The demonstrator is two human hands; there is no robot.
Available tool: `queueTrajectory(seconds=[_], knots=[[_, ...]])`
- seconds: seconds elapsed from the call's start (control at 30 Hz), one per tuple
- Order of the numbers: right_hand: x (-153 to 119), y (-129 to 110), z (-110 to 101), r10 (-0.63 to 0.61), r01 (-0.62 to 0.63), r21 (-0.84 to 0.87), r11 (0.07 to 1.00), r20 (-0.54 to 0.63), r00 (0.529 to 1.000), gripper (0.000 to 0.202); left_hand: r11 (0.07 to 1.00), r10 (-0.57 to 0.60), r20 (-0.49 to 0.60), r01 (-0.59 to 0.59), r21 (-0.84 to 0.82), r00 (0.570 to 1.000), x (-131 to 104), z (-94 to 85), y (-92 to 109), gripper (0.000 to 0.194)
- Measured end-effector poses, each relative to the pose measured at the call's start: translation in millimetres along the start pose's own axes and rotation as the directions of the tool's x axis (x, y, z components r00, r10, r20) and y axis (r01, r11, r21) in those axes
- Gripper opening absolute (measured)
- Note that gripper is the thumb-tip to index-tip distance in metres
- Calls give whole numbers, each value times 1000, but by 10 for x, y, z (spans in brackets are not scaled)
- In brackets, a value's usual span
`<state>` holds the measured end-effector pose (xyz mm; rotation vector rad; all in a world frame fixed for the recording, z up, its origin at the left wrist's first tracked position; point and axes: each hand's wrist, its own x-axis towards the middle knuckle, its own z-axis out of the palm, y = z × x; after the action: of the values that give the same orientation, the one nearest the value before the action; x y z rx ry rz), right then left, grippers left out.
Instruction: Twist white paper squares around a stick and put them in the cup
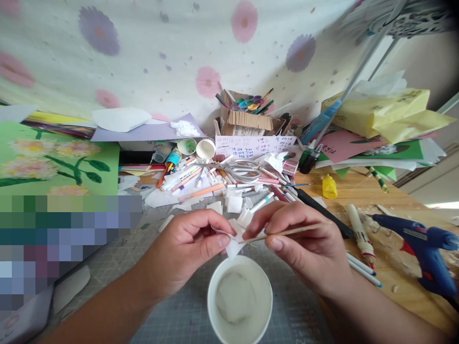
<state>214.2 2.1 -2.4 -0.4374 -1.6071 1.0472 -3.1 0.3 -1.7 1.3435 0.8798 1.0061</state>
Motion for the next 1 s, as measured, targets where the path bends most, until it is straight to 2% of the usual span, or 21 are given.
queueTrajectory(seconds=[0.17, 0.37, 0.63, 1.0], knots=[[-8, 59, 24, 89, -83, 165, 983, -35, 995, 6, 999, 17, 33, -18, 49, 999, -2, -23, -18, 9], [3, 79, 36, 96, -86, 211, 974, -38, 995, 5, 998, 20, 37, -23, 58, 999, 7, -33, -32, 12], [10, 71, 48, 64, -60, 141, 988, -25, 998, 4, 990, -51, 42, 56, -131, 998, -34, -36, -62, 16], [12, 63, 73, 29, -25, 121, 992, -32, 999, 3, 934, -169, 22, 167, -315, 985, -28, 53, -23, 14]])
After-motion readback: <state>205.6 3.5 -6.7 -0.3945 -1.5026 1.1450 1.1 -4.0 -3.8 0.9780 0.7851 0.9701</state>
